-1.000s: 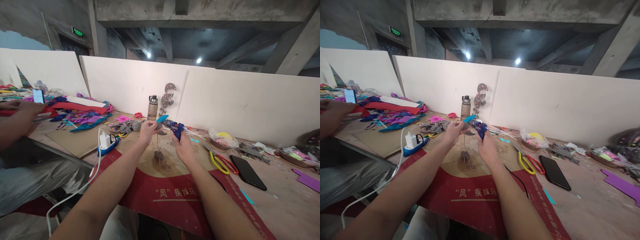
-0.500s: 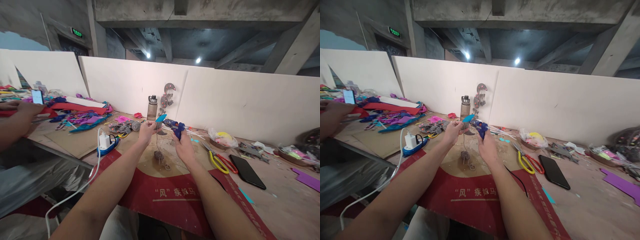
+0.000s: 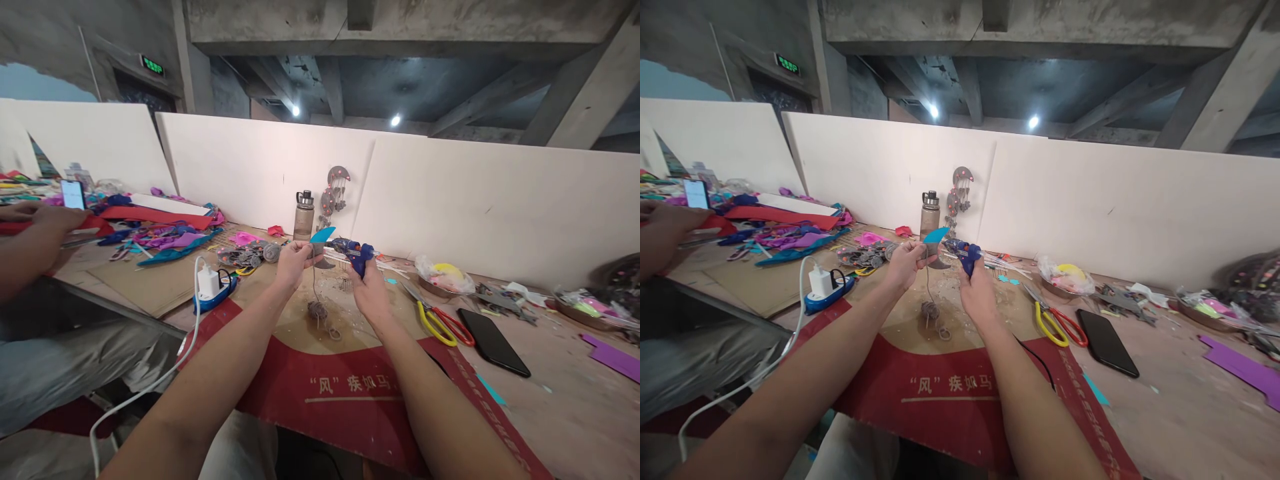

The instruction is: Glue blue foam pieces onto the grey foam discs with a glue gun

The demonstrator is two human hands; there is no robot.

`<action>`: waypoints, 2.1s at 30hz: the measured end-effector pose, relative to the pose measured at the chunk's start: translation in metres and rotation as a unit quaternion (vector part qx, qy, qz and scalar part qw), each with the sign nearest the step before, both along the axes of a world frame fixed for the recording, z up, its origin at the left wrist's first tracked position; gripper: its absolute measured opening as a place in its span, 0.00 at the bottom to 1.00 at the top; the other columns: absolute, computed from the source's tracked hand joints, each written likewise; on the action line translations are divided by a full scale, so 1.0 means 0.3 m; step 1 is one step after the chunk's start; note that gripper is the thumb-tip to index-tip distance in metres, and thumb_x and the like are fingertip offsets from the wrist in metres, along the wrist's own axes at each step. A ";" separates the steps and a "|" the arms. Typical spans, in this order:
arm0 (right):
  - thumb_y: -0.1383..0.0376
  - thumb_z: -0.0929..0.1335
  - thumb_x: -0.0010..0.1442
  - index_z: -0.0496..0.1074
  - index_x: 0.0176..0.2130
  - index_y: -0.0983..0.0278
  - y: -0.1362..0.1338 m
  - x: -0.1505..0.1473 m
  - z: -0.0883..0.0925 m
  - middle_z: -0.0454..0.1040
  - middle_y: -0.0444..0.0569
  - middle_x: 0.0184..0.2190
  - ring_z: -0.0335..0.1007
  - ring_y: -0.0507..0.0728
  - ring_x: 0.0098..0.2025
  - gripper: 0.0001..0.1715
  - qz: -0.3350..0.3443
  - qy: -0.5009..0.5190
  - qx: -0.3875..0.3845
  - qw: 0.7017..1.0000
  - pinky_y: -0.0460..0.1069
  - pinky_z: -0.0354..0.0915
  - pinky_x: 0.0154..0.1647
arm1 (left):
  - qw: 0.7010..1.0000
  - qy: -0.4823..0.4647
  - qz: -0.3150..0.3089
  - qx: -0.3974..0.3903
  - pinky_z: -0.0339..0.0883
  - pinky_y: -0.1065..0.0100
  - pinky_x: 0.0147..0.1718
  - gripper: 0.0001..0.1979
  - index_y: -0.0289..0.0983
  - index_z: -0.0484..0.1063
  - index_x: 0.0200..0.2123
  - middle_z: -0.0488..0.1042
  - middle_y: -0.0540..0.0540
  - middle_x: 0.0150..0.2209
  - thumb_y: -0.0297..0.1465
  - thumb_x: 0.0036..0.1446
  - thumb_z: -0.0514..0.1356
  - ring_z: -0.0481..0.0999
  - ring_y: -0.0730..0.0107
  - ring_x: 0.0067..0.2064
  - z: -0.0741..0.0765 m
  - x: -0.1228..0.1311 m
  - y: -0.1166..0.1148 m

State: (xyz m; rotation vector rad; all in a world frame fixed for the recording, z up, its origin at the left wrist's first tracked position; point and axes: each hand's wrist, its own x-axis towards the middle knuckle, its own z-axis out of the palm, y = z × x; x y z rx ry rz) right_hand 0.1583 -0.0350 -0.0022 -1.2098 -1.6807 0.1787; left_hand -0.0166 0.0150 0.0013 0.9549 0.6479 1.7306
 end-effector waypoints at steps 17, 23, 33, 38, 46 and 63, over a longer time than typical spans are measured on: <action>0.61 0.62 0.60 0.63 0.54 0.64 -0.021 -0.010 0.010 0.75 0.55 0.45 0.70 0.62 0.44 0.23 0.044 0.027 0.018 0.998 0.57 0.65 0.48 | 1.000 -0.012 -0.017 0.000 0.76 0.61 0.40 0.08 0.33 0.67 0.27 0.76 0.45 0.28 0.29 0.51 0.64 0.80 0.67 0.34 -0.003 -0.005 0.000; 0.61 0.63 0.60 0.64 0.53 0.64 -0.016 -0.010 0.007 0.75 0.57 0.45 0.71 0.63 0.45 0.22 0.026 0.023 0.018 0.999 0.57 0.65 0.48 | 1.000 -0.009 -0.024 0.008 0.76 0.62 0.40 0.08 0.32 0.68 0.28 0.77 0.45 0.29 0.29 0.51 0.64 0.80 0.68 0.34 0.000 -0.002 -0.004; 0.61 0.62 0.60 0.63 0.56 0.63 -0.018 -0.014 0.008 0.74 0.57 0.47 0.70 0.63 0.47 0.24 0.031 0.018 0.030 0.999 0.58 0.64 0.50 | 1.000 -0.007 -0.017 0.013 0.76 0.62 0.39 0.10 0.34 0.66 0.27 0.77 0.46 0.29 0.30 0.50 0.66 0.80 0.66 0.34 -0.004 -0.002 -0.001; 0.60 0.62 0.61 0.62 0.57 0.64 -0.018 -0.021 0.000 0.74 0.58 0.46 0.70 0.65 0.46 0.25 0.016 -0.003 0.022 1.000 0.58 0.64 0.48 | 1.000 0.004 -0.001 0.012 0.77 0.60 0.39 0.12 0.34 0.66 0.27 0.76 0.46 0.27 0.31 0.49 0.67 0.80 0.65 0.34 -0.003 0.006 -0.006; 0.60 0.62 0.61 0.64 0.54 0.64 -0.031 -0.040 -0.003 0.75 0.57 0.44 0.71 0.64 0.46 0.22 0.020 -0.015 0.015 1.000 0.57 0.65 0.46 | 0.999 0.026 0.024 0.001 0.78 0.58 0.38 0.13 0.33 0.67 0.26 0.73 0.49 0.26 0.31 0.47 0.69 0.77 0.69 0.31 -0.005 0.014 -0.005; 0.56 0.66 0.54 0.58 0.39 0.58 0.024 -0.006 0.003 0.71 0.41 0.32 0.58 0.48 0.20 0.15 0.115 0.328 -0.063 0.935 0.45 0.58 0.18 | 0.998 -0.028 -0.025 -0.041 0.76 0.63 0.40 0.08 0.34 0.65 0.25 0.75 0.45 0.27 0.26 0.54 0.62 0.80 0.68 0.34 -0.002 -0.006 -0.001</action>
